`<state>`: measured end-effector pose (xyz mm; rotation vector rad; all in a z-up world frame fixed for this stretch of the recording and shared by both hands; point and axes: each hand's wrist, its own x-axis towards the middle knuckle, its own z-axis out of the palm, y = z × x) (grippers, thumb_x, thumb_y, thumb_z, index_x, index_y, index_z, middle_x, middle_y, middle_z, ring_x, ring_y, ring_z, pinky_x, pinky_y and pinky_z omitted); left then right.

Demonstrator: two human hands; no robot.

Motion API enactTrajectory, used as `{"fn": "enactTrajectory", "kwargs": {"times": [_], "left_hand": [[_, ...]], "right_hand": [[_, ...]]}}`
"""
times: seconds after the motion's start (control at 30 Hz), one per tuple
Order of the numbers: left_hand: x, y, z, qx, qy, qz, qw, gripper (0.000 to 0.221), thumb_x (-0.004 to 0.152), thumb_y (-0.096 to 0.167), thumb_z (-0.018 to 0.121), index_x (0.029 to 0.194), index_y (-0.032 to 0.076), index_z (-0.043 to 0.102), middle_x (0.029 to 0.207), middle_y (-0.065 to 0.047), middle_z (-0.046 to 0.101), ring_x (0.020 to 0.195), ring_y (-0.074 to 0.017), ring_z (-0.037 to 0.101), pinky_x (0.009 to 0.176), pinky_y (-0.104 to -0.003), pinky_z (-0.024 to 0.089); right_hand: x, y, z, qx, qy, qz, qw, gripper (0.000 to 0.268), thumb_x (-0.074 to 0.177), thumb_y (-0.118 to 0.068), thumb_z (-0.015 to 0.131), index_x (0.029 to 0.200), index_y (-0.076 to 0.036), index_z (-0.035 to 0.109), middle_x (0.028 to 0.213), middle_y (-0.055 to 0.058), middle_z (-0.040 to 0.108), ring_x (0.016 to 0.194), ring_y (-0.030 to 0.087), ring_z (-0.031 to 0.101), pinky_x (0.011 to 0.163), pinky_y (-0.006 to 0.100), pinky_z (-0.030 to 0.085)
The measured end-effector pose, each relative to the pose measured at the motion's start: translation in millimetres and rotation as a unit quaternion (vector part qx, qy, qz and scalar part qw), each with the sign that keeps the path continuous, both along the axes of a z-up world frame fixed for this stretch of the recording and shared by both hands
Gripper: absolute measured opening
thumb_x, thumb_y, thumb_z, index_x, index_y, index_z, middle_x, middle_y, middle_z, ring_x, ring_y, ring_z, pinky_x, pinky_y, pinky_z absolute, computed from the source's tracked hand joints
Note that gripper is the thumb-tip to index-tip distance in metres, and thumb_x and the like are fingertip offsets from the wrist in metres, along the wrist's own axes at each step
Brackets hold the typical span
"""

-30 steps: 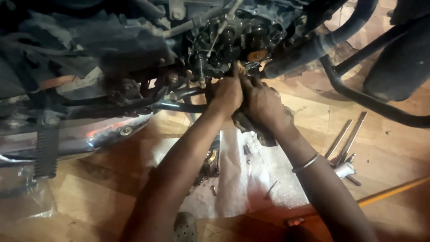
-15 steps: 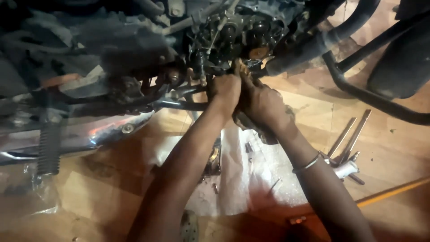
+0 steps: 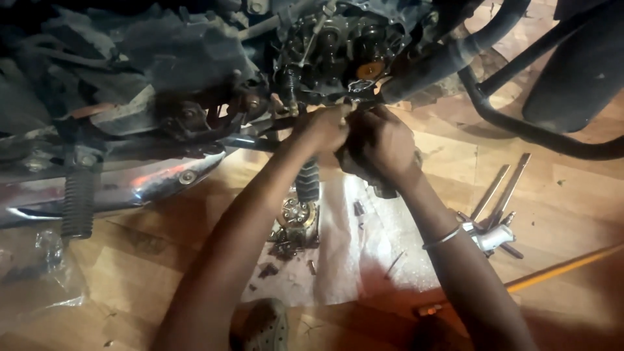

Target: Cleaning motorcycle engine parts and reassembling components during a repair.

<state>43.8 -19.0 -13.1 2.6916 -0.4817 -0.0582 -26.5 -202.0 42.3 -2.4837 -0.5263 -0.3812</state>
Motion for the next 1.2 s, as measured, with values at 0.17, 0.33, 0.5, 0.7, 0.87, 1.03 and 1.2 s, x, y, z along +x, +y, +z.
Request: {"fn": "enactTrajectory", "kwargs": {"times": [0.17,0.33,0.5,0.7,0.87,1.03,1.2], "left_hand": [[20,-2,-9,-0.342,0.09,0.062,0.933,0.031,0.086,0.031,0.075,0.103,0.006,0.075,0.098,-0.014,0.074,0.089,-0.0232,0.072,0.081,-0.036,0.056],[59,-24,-82,-0.401,0.048,0.042,0.914,0.022,0.081,0.019,0.077,0.099,0.007,0.075,0.094,-0.008,0.076,0.086,-0.0162,0.071,0.077,-0.03,0.056],[43,-46,-65,-0.428,0.112,0.027,0.896,0.022,0.087,0.01,0.072,0.108,0.005,0.074,0.097,-0.007,0.075,0.09,-0.0155,0.068,0.076,-0.031,0.054],[21,-49,-44,-0.454,-0.053,0.101,0.884,0.031,0.083,0.001,0.064,0.111,0.005,0.054,0.097,-0.01,0.065,0.092,-0.0281,0.067,0.079,-0.039,0.052],[15,-47,-23,-0.35,-0.033,0.201,0.914,0.016,0.088,0.01,0.064,0.104,0.007,0.062,0.091,-0.014,0.074,0.089,-0.0333,0.074,0.078,-0.043,0.055],[23,-48,-24,-0.329,-0.002,0.242,0.913,0.017,0.09,0.016,0.067,0.105,0.007,0.068,0.097,-0.015,0.076,0.093,-0.0316,0.074,0.082,-0.042,0.056],[28,-48,-28,-0.337,0.004,0.262,0.904,0.018,0.091,0.018,0.069,0.104,0.006,0.073,0.101,-0.016,0.077,0.096,-0.0308,0.075,0.085,-0.041,0.056]], "right_hand": [[-7,-5,7,-0.003,-0.144,0.17,0.975,0.028,0.075,-0.005,0.066,0.101,-0.012,0.071,0.101,0.012,0.071,0.091,0.035,0.07,0.083,0.045,0.055],[-5,1,19,0.31,0.113,0.013,0.944,0.019,0.092,-0.014,0.066,0.109,-0.005,0.065,0.089,0.011,0.069,0.076,0.021,0.067,0.067,0.037,0.054],[33,-17,-26,0.445,0.343,-0.02,0.827,0.023,0.101,-0.027,0.071,0.109,-0.005,0.071,0.082,0.001,0.06,0.064,0.008,0.05,0.053,0.026,0.039],[34,4,-3,0.364,0.032,-0.057,0.929,0.03,0.088,-0.014,0.08,0.109,-0.003,0.062,0.085,0.007,0.065,0.073,0.015,0.067,0.061,0.03,0.058],[46,11,9,0.237,0.038,-0.105,0.965,0.017,0.093,-0.016,0.073,0.103,-0.004,0.068,0.077,0.014,0.073,0.067,0.023,0.073,0.062,0.038,0.055],[57,15,-1,0.225,0.026,-0.103,0.968,0.012,0.096,-0.014,0.068,0.1,-0.003,0.066,0.077,0.015,0.072,0.069,0.028,0.074,0.064,0.04,0.056],[69,20,-7,0.215,-0.027,-0.098,0.971,0.024,0.093,-0.017,0.074,0.104,0.0,0.061,0.08,0.019,0.071,0.072,0.036,0.07,0.063,0.044,0.053]]}}
